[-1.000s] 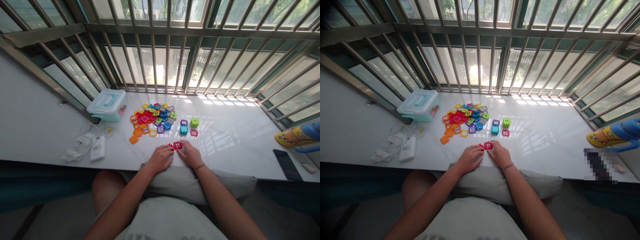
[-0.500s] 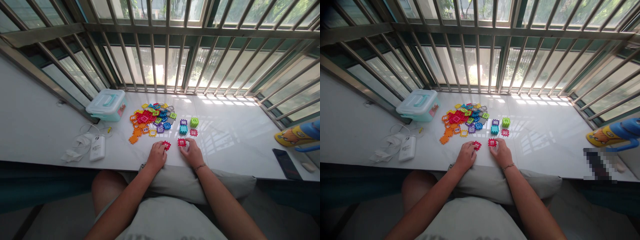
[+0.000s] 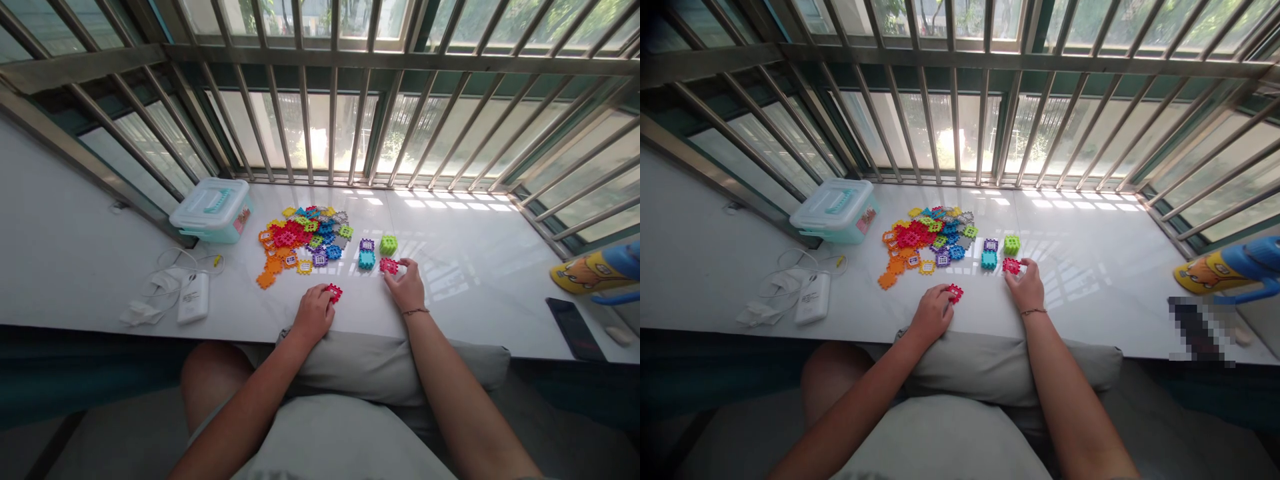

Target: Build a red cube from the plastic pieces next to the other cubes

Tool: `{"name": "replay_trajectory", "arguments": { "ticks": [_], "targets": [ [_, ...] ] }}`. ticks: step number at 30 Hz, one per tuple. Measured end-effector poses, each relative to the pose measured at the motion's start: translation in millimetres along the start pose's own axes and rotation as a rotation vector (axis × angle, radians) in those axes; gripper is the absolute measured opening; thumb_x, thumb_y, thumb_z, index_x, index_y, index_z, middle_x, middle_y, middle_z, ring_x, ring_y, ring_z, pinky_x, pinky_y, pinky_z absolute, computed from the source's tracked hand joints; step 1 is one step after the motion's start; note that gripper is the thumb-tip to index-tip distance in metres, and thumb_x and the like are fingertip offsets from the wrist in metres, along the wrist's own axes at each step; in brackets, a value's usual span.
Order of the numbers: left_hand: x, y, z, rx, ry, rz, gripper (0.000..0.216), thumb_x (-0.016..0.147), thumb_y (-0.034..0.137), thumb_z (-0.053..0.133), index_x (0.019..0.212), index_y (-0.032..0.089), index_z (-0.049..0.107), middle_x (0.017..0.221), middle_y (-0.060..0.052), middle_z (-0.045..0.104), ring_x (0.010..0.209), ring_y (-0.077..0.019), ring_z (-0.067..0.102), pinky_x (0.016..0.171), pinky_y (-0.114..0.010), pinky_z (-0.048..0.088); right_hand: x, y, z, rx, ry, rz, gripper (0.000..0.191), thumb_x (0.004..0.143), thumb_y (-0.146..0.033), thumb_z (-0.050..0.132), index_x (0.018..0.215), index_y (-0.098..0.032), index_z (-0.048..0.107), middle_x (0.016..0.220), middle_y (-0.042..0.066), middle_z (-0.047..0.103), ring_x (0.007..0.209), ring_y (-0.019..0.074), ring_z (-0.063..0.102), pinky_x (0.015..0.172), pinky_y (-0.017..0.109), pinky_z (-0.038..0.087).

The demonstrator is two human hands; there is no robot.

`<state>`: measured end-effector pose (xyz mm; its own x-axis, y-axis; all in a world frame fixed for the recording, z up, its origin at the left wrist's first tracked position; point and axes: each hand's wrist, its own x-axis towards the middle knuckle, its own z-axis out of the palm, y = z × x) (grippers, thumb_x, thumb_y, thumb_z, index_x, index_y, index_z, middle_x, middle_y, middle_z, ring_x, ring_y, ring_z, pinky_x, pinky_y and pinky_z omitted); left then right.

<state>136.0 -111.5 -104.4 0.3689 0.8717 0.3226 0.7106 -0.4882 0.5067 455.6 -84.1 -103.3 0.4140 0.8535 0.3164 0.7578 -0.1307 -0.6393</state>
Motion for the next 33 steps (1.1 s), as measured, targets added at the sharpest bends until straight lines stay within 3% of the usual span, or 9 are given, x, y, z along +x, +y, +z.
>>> {"name": "replay_trajectory", "arguments": {
  "ticks": [5, 26, 33],
  "targets": [
    [0.0, -0.7, 0.2, 0.006, -0.002, -0.008, 0.03, 0.088, 0.01, 0.066, 0.114, 0.021, 0.074, 0.136, -0.014, 0.066, 0.127, -0.0315, 0.062, 0.114, -0.05, 0.053, 6.4, -2.5, 4.4, -0.067, -0.023, -0.013, 0.063, 0.086, -0.056, 0.071, 0.138, -0.025, 0.052, 0.135, 0.012, 0.071, 0.11, 0.0317, 0.072, 0.08, 0.039, 0.056],
    [-0.1, -0.4, 1.0, 0.006, 0.011, -0.013, 0.033, 0.088, 0.01, 0.064, 0.118, 0.02, 0.071, 0.137, -0.016, 0.064, 0.128, -0.0327, 0.061, 0.114, -0.051, 0.052, 6.5, -9.4, 1.3, -0.195, -0.121, 0.011, 0.059, 0.092, -0.052, 0.064, 0.143, -0.026, 0.053, 0.14, 0.011, 0.069, 0.102, 0.0293, 0.073, 0.074, 0.038, 0.056],
    [0.4, 2.6, -2.7, 0.051, 0.054, -0.083, 0.031, 0.09, 0.013, 0.063, 0.12, 0.019, 0.065, 0.123, -0.015, 0.068, 0.119, -0.0334, 0.061, 0.109, -0.051, 0.052, 2.7, -9.4, -0.7, -0.159, -0.075, -0.052, 0.056, 0.094, -0.052, 0.062, 0.141, -0.023, 0.055, 0.14, 0.014, 0.066, 0.109, 0.0307, 0.071, 0.076, 0.039, 0.057]
  ]
}}
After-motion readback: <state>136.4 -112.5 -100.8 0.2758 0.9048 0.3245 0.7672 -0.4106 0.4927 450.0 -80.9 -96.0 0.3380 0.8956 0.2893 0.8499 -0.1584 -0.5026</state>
